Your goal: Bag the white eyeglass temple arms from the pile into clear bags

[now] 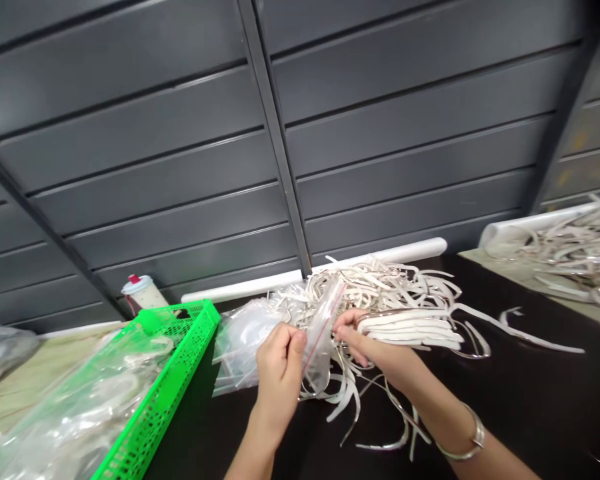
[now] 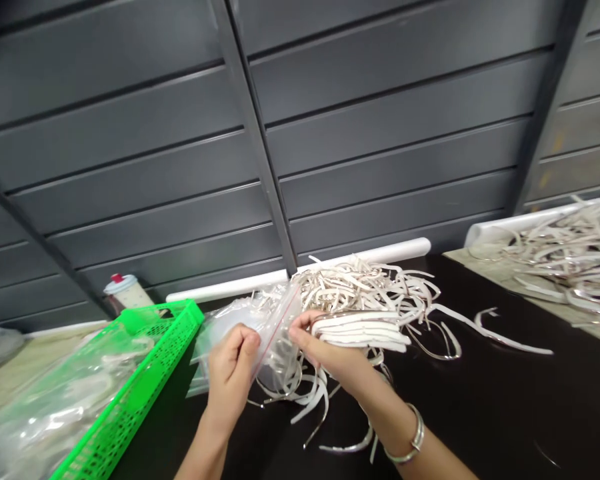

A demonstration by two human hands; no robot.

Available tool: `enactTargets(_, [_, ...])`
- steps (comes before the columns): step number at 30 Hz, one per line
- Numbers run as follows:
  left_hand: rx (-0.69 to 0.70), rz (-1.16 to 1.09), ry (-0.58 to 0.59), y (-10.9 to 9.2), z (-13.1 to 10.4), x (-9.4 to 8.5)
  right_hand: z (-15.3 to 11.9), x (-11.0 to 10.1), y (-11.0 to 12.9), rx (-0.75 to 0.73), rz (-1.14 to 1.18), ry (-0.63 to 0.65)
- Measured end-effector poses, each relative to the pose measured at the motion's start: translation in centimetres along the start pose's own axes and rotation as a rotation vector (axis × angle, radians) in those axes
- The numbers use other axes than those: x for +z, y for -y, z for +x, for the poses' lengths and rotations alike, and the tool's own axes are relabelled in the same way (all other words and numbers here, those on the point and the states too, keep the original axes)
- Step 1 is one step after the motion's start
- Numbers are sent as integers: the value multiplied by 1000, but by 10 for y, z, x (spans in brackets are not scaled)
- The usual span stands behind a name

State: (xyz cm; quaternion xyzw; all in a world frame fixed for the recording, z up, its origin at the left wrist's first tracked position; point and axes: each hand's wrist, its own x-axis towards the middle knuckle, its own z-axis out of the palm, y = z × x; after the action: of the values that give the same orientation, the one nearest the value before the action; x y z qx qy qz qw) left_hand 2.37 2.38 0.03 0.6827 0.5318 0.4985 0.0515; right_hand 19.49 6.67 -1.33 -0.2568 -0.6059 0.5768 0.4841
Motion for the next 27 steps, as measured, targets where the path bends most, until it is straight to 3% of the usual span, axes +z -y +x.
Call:
enactTargets(7, [-17,-78,57,9,-7,6,-1,7,-4,45,-11,98])
enactTargets(12, [-70,-82,117,13,-5,5,3,9,-10,38,27,84])
enactTargets(17, [-137,-75,189,11,-5,4,4,12,-9,12,-85,63])
enactTargets(21, [-61,-79,268,4,-9,1,3,15,-7,-81,-177,78])
enactTargets(27, [10,-10,263,4,-6,-4,0,12,-8,-130,-261,127])
